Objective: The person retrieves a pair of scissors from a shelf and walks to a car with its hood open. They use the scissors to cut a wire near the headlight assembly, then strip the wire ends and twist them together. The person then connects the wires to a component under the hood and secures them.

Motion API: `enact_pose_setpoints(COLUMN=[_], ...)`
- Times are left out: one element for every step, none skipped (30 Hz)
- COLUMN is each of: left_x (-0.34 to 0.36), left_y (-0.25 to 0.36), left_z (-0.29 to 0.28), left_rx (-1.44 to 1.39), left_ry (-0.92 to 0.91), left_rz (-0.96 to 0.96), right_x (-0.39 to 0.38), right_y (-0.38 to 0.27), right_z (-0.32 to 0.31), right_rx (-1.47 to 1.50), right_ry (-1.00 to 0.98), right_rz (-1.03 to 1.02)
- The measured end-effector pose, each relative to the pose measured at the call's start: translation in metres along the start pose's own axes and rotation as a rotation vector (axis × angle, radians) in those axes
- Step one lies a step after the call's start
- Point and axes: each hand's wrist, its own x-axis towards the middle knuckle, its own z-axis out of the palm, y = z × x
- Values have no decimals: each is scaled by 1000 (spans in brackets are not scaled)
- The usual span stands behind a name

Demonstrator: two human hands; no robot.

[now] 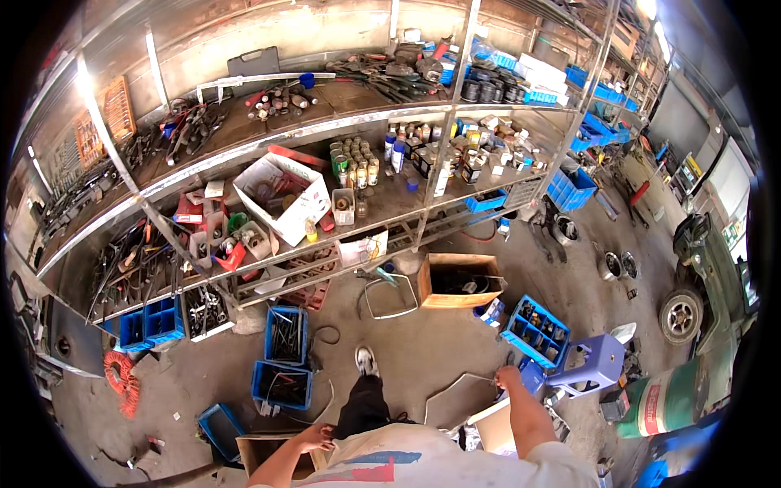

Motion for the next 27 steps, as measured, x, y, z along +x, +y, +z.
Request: enact_pose_setpoints(left_x=[12,21,36,50,86,131,147,157,151,143,148,158,164,172,189,204,205,205,210,216,216,224,225,229,224,215,219], left_y=[0,9,28,54,51,54,73,93,138,165,178,187,193,210,237,237,242,262,281,284,277,278,282,290,293,316,315], left_z=[-4,-6,-16,-20,-35,-65,-74,-84,-86,-87,-93,-108,-122,-126,-132,-141,-148,-147,-145,-149,-158,-164,-169,-172,-173,-168,-172], left_rx=[-137,-133,-105,-72,45,501,690,873,814,500,546,613,678,763,866,890,903,941,981,948,907,872,849,830,797,708,587], left_ry=[21,90,153,234,287,386,404,453,456,381,346,295,243,180,120,94,77,74,73,86,117,128,180,226,290,302,326], left_rz=[22,3,-10,-20,133,513,635,759,635,395,441,490,536,514,509,524,493,454,421,409,379,379,387,407,405,423,310], right_x=[30,55,78,96,116,141,144,147,150,143,131,136,147,155,193,204,199,202,213,219,213,225,230,256,279,296,314], right_y=[-22,-60,-92,-117,-140,-159,-177,-201,-235,-297,-359,-386,-415,-437,-437,-471,-528,-562,-589,-624,-670,-695,-721,-733,-752,-760,-770], right_z=[-5,-11,-7,-1,3,9,18,25,13,-4,-32,-56,-81,-120,-144,-185,-247,-309,-356,-410,-455,-496,-536,-571,-602,-633,-657], right_rx=[484,759,872,965,1053,1132,812,488,436,383,330,307,280,323,514,427,150,282,385,283,304,293,294,256,226,138,63], right_ry=[66,81,61,17,-69,-155,-185,-145,-149,-176,-183,-150,-118,-35,28,256,349,390,564,606,665,812,829,1018,1012,1062,1103], right_rz=[42,232,317,366,394,419,183,-40,-46,-69,-88,-121,-160,-206,-264,-437,-358,-563,-536,-455,-510,-590,-577,-713,-759,-755,-767])
